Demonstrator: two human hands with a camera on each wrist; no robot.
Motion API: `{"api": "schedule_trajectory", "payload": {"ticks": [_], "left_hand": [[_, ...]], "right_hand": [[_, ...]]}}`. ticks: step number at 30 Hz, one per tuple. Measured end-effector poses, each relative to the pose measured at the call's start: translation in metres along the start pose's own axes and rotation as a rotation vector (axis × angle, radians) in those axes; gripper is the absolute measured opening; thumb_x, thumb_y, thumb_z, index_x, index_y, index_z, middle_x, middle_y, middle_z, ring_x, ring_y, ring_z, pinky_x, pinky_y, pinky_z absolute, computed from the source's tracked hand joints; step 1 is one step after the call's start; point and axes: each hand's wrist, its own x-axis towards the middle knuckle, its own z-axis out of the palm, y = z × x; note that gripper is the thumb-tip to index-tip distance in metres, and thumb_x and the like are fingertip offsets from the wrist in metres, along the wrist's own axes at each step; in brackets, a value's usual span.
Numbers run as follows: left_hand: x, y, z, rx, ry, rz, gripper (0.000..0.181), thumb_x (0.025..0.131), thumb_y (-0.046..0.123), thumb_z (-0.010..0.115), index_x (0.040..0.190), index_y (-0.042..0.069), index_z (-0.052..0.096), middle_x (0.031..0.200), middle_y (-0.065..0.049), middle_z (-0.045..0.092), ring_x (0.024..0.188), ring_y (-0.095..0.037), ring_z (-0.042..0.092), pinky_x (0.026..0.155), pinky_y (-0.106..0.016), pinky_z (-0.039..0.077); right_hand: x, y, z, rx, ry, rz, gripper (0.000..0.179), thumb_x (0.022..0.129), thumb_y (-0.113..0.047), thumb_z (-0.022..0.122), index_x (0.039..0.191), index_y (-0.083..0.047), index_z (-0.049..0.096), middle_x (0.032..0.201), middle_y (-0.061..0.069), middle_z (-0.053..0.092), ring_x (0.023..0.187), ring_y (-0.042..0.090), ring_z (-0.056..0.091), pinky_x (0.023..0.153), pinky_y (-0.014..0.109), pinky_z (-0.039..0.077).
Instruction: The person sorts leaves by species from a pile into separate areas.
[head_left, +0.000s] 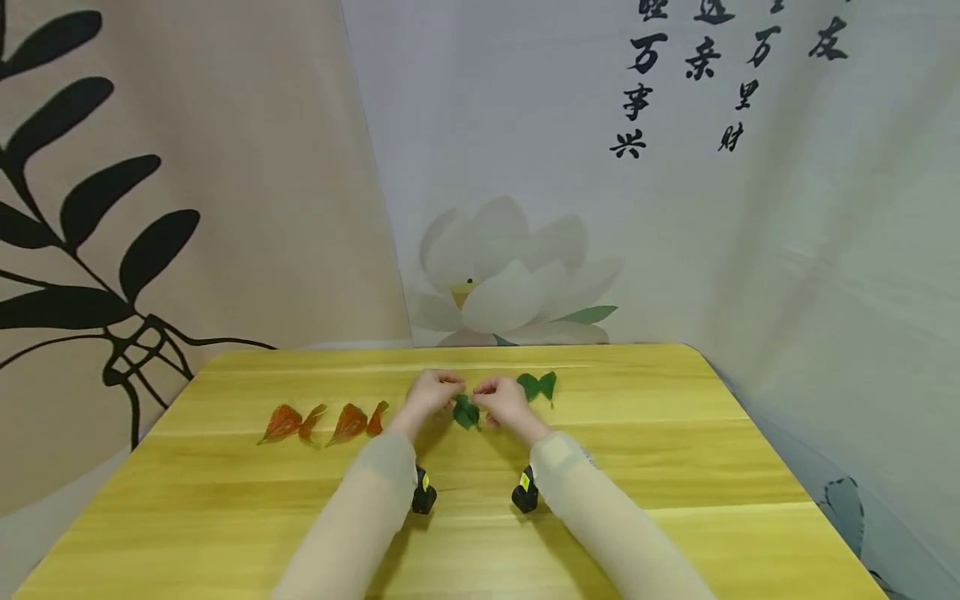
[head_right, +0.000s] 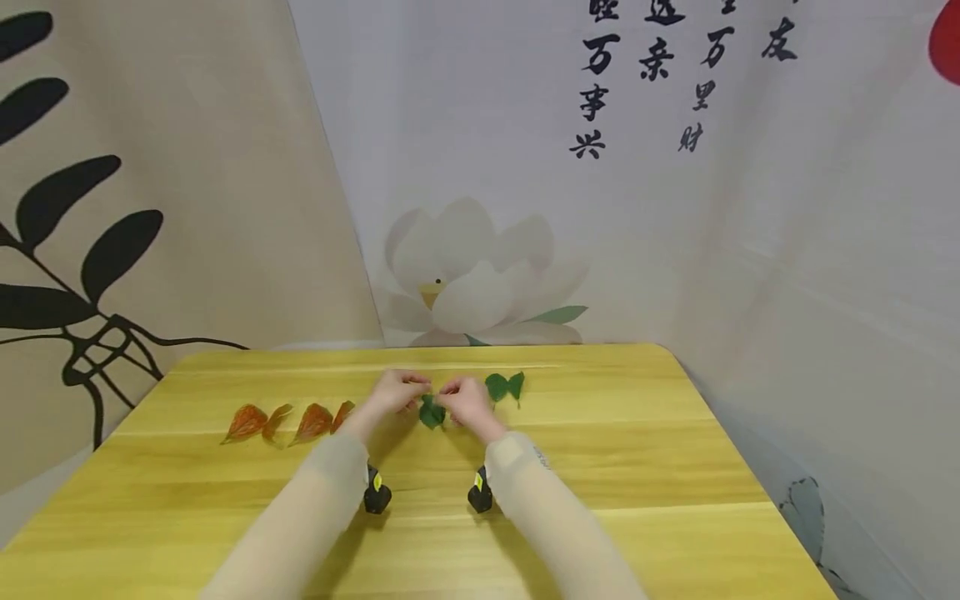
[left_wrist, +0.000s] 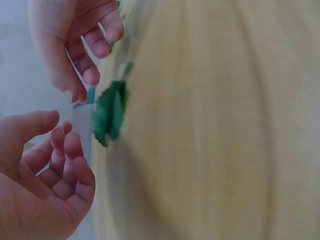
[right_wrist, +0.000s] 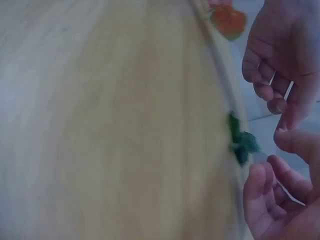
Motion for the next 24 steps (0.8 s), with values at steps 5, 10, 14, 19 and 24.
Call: {"api": "schedule_trajectory", "payload": {"ticks": [5,10,14,19,24], "left_hand": [[-0.004,-0.011,0.007,-0.026,-0.007,-0.049,0.025,0.093,0.018,0.064,0.109,-0.001,0.068,0.082,-0.013,0.066,0.065,-0.024,0.062,0.059,-0.032,0.052],[-0.008,-0.017,0.01,-0.041,0.002,-0.064,0.023,0.094,0.018,0.063,0.106,-0.002,0.067,0.075,-0.012,0.064,0.066,-0.022,0.062,0.059,-0.031,0.052],[-0.01,-0.02,0.01,-0.044,0.018,-0.071,0.023,0.094,0.021,0.064,0.101,-0.001,0.068,0.08,-0.012,0.065,0.069,-0.022,0.064,0.061,-0.031,0.053],[-0.009,-0.023,0.009,-0.032,0.042,-0.087,0.033,0.093,0.033,0.065,0.092,0.001,0.071,0.079,-0.011,0.067,0.067,-0.021,0.065,0.06,-0.03,0.053],[-0.008,-0.02,0.008,-0.091,0.04,-0.088,0.04,0.091,0.041,0.065,0.079,0.004,0.07,0.077,-0.011,0.067,0.062,-0.021,0.063,0.059,-0.031,0.054]], "right_hand": [[0.001,0.008,0.005,-0.05,0.007,-0.018,0.021,0.086,-0.012,0.073,0.102,0.0,0.065,0.082,0.007,0.066,0.04,0.01,0.044,0.042,0.025,0.045],[-0.002,0.007,0.008,-0.136,0.027,-0.053,0.012,0.084,-0.01,0.074,0.091,-0.003,0.067,0.079,0.005,0.065,0.043,0.01,0.047,0.042,0.026,0.047],[-0.004,0.005,0.012,-0.224,0.058,-0.081,0.009,0.084,-0.013,0.074,0.081,-0.006,0.069,0.071,0.002,0.064,0.047,0.01,0.049,0.045,0.026,0.046],[-0.004,0.004,0.019,-0.242,0.111,-0.123,0.009,0.085,-0.015,0.074,0.079,-0.008,0.071,0.071,-0.001,0.065,0.055,0.011,0.05,0.052,0.026,0.044],[-0.003,0.001,0.025,-0.202,0.149,-0.162,0.014,0.084,-0.017,0.074,0.074,-0.009,0.068,0.07,-0.002,0.063,0.058,0.012,0.051,0.055,0.027,0.044]]}}
